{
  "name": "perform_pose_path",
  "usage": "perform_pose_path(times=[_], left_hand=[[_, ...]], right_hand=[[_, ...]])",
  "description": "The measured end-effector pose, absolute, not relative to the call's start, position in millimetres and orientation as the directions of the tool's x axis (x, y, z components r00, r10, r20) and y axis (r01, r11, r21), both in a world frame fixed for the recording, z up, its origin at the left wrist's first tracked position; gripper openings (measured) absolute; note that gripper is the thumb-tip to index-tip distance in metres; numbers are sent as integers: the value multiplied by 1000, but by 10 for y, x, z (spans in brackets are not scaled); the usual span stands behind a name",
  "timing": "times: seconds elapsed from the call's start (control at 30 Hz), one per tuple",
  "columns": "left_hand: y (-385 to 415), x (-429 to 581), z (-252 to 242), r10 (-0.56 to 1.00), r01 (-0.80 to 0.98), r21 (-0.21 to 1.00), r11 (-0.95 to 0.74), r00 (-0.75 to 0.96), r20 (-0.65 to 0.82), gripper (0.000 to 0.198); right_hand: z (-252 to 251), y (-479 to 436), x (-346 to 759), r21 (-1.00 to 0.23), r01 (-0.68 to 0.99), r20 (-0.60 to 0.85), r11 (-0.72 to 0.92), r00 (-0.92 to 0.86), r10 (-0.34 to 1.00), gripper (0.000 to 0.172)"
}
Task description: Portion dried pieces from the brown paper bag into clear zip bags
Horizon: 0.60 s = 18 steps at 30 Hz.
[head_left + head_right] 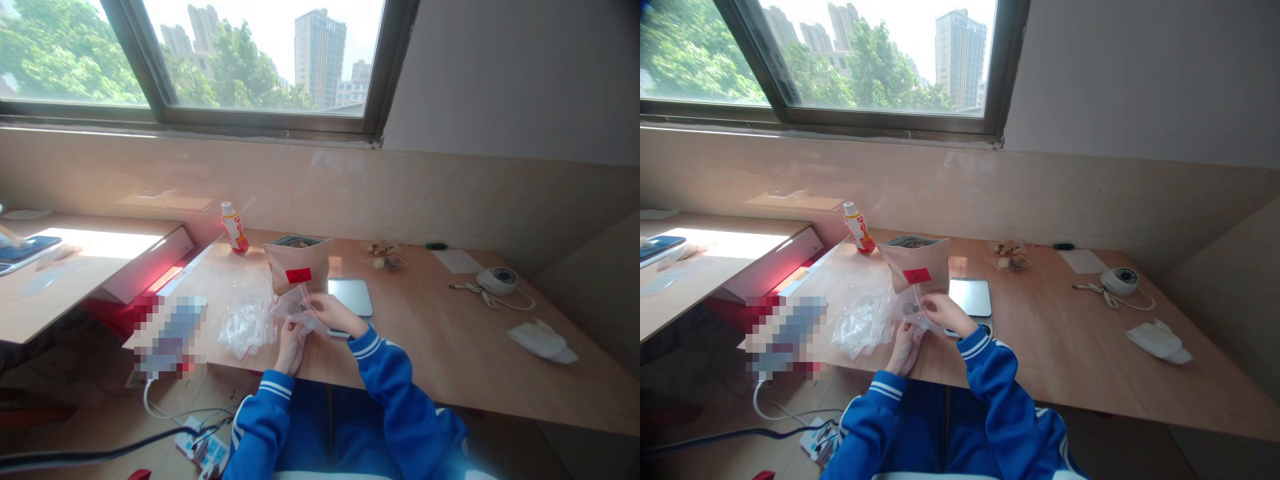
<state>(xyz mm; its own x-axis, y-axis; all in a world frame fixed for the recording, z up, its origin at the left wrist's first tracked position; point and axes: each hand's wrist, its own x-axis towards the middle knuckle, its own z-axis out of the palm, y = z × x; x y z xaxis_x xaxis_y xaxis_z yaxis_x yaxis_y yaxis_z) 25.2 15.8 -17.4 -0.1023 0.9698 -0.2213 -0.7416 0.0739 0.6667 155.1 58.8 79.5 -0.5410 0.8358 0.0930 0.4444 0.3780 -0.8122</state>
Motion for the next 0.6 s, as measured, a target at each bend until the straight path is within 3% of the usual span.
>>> perform_pose_path(times=[0.23, 0.37, 0.5, 0.6], left_hand=[[122, 263, -58, 966, -780, 618, 93, -81, -247, 39], [115, 256, -58, 967, -773, 625, 107, -66, -247, 40], [112, 246, -58, 961, -763, 635, 123, -69, -269, 33], [103, 237, -42, 954, -750, 645, 145, -68, -293, 30]], right_hand=[[1190, 626, 1701, -817, 432, 211, 382, -393, 895, 18], [1702, 687, 1830, -713, 541, 240, 446, -409, 880, 14], [2106, 801, 1708, -598, 573, 473, 560, -312, 824, 18], [2138, 933, 1513, -465, 642, 586, 609, -293, 756, 20]])
